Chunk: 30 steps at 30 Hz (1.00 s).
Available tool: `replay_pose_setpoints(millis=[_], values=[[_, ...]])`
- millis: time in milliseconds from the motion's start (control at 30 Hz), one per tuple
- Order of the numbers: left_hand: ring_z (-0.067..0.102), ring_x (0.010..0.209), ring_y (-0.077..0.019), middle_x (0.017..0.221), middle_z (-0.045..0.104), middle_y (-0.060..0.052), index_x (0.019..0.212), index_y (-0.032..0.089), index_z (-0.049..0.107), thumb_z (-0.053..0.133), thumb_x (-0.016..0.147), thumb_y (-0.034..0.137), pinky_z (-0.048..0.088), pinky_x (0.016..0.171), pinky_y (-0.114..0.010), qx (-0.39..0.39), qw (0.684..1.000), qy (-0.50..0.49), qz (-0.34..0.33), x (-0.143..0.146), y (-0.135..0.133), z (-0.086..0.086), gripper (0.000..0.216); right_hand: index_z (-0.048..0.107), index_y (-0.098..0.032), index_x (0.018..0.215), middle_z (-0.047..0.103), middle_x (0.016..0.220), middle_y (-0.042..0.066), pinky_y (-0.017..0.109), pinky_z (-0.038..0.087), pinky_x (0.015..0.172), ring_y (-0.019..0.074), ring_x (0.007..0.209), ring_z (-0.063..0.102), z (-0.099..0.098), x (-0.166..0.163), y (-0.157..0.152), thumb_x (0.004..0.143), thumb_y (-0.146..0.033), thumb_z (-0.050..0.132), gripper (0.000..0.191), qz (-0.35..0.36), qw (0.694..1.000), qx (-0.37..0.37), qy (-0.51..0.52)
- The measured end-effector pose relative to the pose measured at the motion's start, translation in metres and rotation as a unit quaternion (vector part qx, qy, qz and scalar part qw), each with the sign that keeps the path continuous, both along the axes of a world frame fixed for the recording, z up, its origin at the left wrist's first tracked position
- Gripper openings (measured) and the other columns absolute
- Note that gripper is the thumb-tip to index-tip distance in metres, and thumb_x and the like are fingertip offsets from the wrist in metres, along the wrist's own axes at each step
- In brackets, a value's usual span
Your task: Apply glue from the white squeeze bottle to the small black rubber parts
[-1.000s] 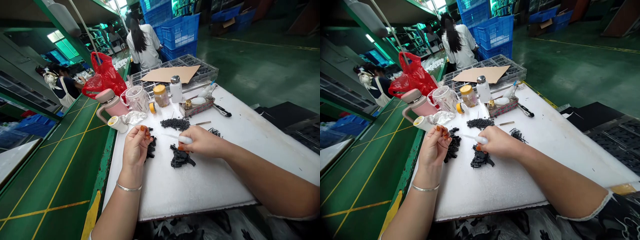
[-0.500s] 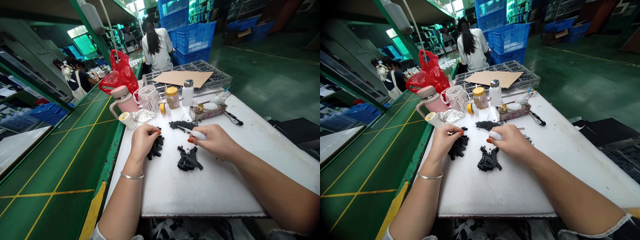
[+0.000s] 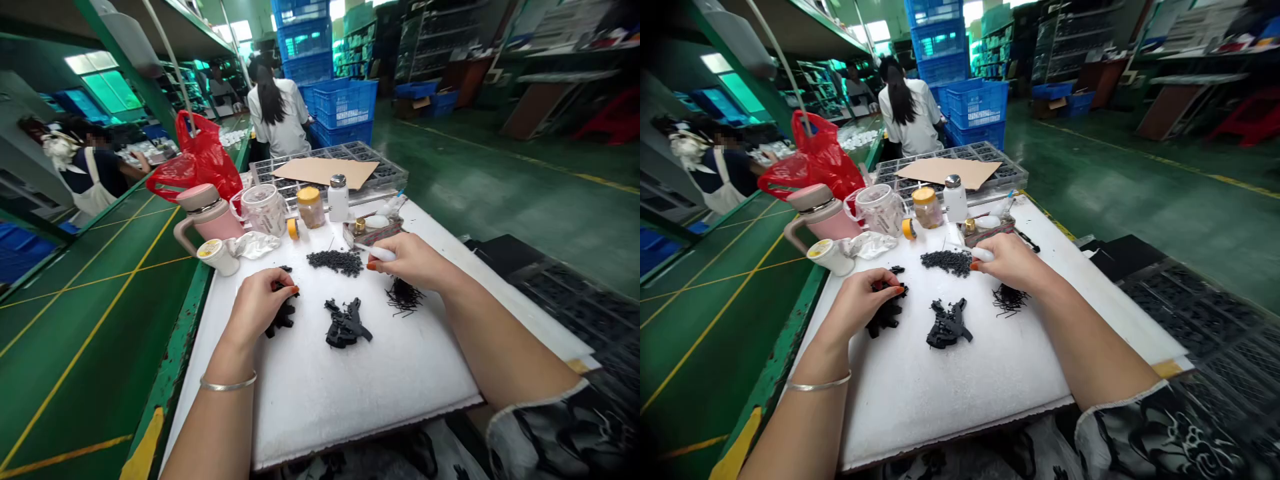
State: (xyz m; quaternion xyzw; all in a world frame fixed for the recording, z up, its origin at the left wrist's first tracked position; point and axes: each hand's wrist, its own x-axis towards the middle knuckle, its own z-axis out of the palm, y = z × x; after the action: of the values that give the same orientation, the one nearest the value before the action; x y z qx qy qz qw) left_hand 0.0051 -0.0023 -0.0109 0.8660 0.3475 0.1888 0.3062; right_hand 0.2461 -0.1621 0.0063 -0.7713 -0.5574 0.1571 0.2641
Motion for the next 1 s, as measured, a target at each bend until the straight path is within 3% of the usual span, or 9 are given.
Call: replay_pose_setpoints(millis=[100, 167, 367, 533, 667, 767, 1000], values=[[0.058, 0.065, -0.0152, 0.072, 0.066, -0.003, 0.077, 0.017, 0.064, 0.067, 0.072, 0.033, 0.04, 0.054, -0.023, -0.129, 0.988, -0.084, 0.001, 0.001, -0.002, 0.005, 0.017, 0.068, -0.018, 0.073, 0.066, 0.068, -0.001, 0.022, 0.035, 0.056, 0.0148, 0.067, 0.058, 0.003, 0.014, -0.007, 0.071, -0.024, 0.06, 0.01, 0.051, 0.992, -0.115, -0.033], [0.061, 0.067, -0.0141, 0.08, 0.069, -0.005, 0.082, 0.016, 0.06, 0.067, 0.073, 0.034, 0.04, 0.049, -0.019, -0.227, 0.962, -0.155, 0.003, 0.002, -0.004, 0.008, 0.021, 0.07, -0.02, 0.074, 0.066, 0.068, 0.0, 0.022, 0.035, 0.056, 0.0147, 0.066, 0.059, 0.003, 0.016, -0.009, 0.069, -0.021, 0.06, 0.012, 0.071, 0.98, -0.177, -0.057], [0.064, 0.062, -0.01, 0.086, 0.066, -0.003, 0.092, 0.016, 0.06, 0.073, 0.071, 0.03, 0.045, 0.043, -0.011, -0.408, 0.867, -0.287, 0.003, 0.004, -0.012, 0.007, 0.028, 0.072, -0.014, 0.078, 0.068, 0.073, 0.01, 0.025, 0.033, 0.051, 0.0207, 0.065, 0.06, -0.004, 0.003, -0.007, 0.057, -0.033, 0.073, 0.028, 0.034, 0.966, -0.219, -0.134], [0.067, 0.076, -0.0132, 0.091, 0.065, -0.004, 0.094, 0.016, 0.067, 0.08, 0.063, 0.022, 0.051, 0.049, -0.008, -0.465, 0.822, -0.324, 0.054, 0.005, -0.012, 0.001, 0.034, 0.074, -0.018, 0.088, 0.071, 0.081, 0.009, 0.024, 0.033, 0.053, 0.0215, 0.072, 0.062, -0.004, -0.003, -0.009, 0.057, -0.028, 0.073, 0.033, 0.042, 0.963, -0.216, -0.154], [0.065, 0.069, -0.0095, 0.088, 0.066, -0.002, 0.093, 0.019, 0.068, 0.083, 0.056, 0.013, 0.052, 0.052, -0.008, -0.475, 0.807, -0.347, 0.051, 0.006, -0.01, -0.003, 0.041, 0.073, -0.021, 0.092, 0.072, 0.081, 0.004, 0.022, 0.032, 0.051, 0.018, 0.071, 0.061, 0.0, 0.001, -0.013, 0.059, -0.032, 0.074, 0.035, 0.056, 0.968, -0.204, -0.133], [0.064, 0.068, -0.0092, 0.09, 0.068, -0.002, 0.095, 0.02, 0.068, 0.082, 0.057, 0.012, 0.053, 0.053, -0.01, -0.485, 0.802, -0.345, 0.048, 0.006, -0.008, -0.007, 0.041, 0.073, -0.021, 0.09, 0.07, 0.076, 0.002, 0.022, 0.031, 0.05, 0.0152, 0.068, 0.059, 0.001, 0.007, -0.016, 0.063, -0.032, 0.072, 0.03, 0.051, 0.975, -0.183, -0.112], [0.067, 0.087, -0.0178, 0.101, 0.069, -0.006, 0.11, 0.024, 0.065, 0.071, 0.07, 0.011, 0.058, 0.062, -0.018, -0.491, 0.819, -0.295, 0.036, 0.009, -0.008, -0.014, 0.043, 0.069, -0.017, 0.075, 0.066, 0.063, -0.001, 0.019, 0.035, 0.05, 0.0123, 0.058, 0.058, -0.001, 0.02, -0.018, 0.064, -0.022, 0.068, 0.011, 0.026, 0.989, -0.142, -0.027]])
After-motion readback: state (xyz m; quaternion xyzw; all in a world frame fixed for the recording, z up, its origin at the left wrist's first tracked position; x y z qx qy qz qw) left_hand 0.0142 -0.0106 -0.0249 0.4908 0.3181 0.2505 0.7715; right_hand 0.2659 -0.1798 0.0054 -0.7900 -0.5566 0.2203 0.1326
